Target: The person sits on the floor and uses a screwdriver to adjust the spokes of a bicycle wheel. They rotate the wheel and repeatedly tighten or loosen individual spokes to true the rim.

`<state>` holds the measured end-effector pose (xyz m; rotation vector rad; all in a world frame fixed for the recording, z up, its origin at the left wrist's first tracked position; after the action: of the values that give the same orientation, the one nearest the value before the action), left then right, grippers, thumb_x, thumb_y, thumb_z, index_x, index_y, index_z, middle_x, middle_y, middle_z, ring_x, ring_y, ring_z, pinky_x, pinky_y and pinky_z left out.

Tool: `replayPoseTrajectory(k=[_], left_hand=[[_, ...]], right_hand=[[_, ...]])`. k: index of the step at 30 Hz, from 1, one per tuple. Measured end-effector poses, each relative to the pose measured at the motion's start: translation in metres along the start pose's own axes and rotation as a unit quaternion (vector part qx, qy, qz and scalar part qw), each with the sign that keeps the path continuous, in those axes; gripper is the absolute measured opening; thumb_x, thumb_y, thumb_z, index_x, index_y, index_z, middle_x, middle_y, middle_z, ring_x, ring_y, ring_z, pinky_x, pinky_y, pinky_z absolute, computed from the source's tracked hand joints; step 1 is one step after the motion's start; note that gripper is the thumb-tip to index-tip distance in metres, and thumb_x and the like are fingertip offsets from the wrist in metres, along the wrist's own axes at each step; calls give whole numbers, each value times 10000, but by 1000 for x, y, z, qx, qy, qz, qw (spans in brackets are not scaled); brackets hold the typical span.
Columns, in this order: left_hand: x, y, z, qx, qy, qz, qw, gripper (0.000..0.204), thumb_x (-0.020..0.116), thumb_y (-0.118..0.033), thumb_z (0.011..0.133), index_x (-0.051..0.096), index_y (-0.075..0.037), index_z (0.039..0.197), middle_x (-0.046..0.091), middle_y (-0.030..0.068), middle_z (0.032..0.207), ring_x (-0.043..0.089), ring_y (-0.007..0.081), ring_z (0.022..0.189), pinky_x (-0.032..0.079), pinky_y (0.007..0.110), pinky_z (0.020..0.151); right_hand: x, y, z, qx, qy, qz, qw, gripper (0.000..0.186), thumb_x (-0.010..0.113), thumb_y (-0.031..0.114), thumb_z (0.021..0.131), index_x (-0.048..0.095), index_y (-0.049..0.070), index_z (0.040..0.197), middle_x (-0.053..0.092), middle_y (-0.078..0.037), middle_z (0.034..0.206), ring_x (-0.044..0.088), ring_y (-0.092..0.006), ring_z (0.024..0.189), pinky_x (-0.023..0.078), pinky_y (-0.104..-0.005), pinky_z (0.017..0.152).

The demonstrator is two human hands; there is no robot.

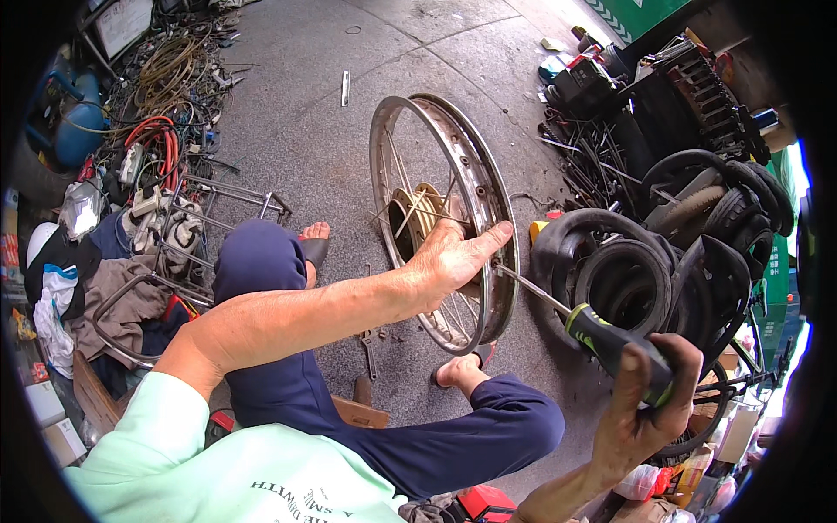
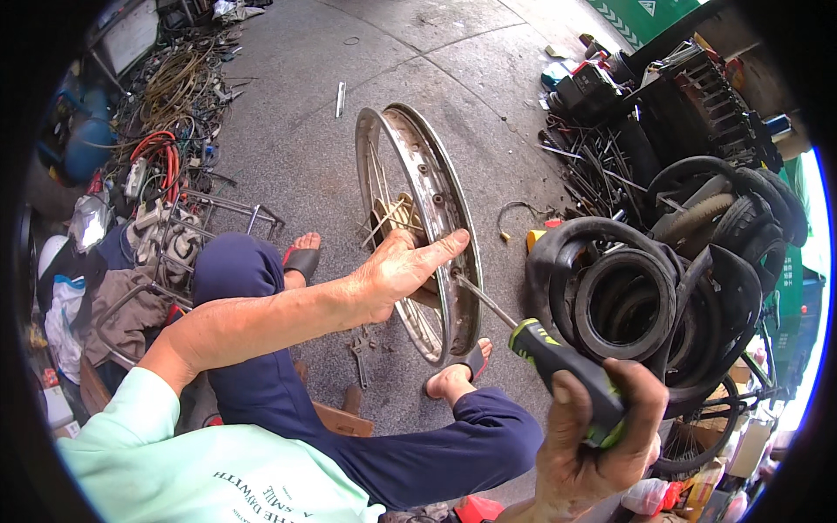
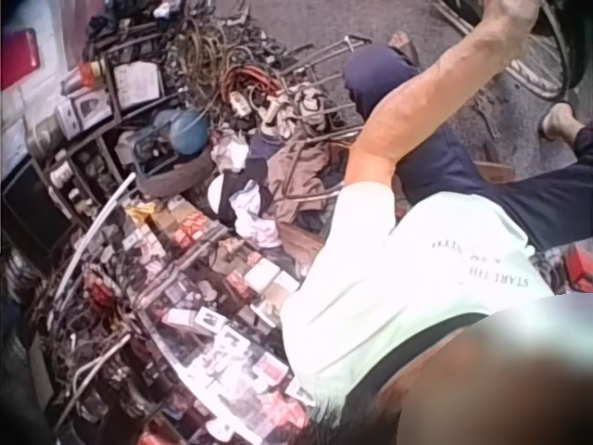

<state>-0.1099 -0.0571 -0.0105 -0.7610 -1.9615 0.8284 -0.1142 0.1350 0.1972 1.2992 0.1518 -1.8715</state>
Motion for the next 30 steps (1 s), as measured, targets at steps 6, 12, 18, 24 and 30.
replayPoseTrajectory(k=[6,12,18,24,30], left_hand=[[-3,-1,3,-19,-5,10,1000,513,689,-432,941,661,51,1112,714,119,966,676,145,831,556,321,738],[-3,7,8,45,10,2,999,483,694,-405,943,658,47,1110,713,109,954,672,131,801,563,318,711],[2,15,8,33,15,45,998,454,666,-381,965,655,54,1096,712,105,931,687,137,768,566,304,669],[0,5,1,23,12,39,999,478,659,-407,965,655,60,1068,699,96,892,674,128,737,567,305,657],[-3,8,7,18,10,52,998,494,657,-424,964,661,67,1019,699,96,845,669,125,704,570,308,629]], right_hand=[[1,7,-1,-130,109,68,983,364,746,32,825,549,36,1132,561,-153,1083,574,-218,972,465,-309,875],[-3,14,-3,41,88,23,995,417,698,335,928,553,40,1185,597,-98,1020,590,-175,930,470,-295,851],[-5,11,-1,-32,93,-15,995,494,744,336,872,533,27,1195,562,-98,1051,571,-185,973,456,-295,871],[-3,12,-6,13,44,-17,999,475,720,358,901,527,27,1181,548,-99,1063,545,-178,971,443,-293,880],[0,3,-6,40,84,20,996,350,681,236,952,525,20,1179,538,-106,1089,536,-184,1003,431,-296,914]])
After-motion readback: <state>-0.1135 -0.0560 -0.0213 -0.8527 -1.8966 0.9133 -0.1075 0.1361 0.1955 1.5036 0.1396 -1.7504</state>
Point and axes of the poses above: each hand's wrist, its own z-axis towards the middle knuckle, its own x-axis out of the palm, y = z × x, the point moved 7 cm from there along z, towards the middle knuckle
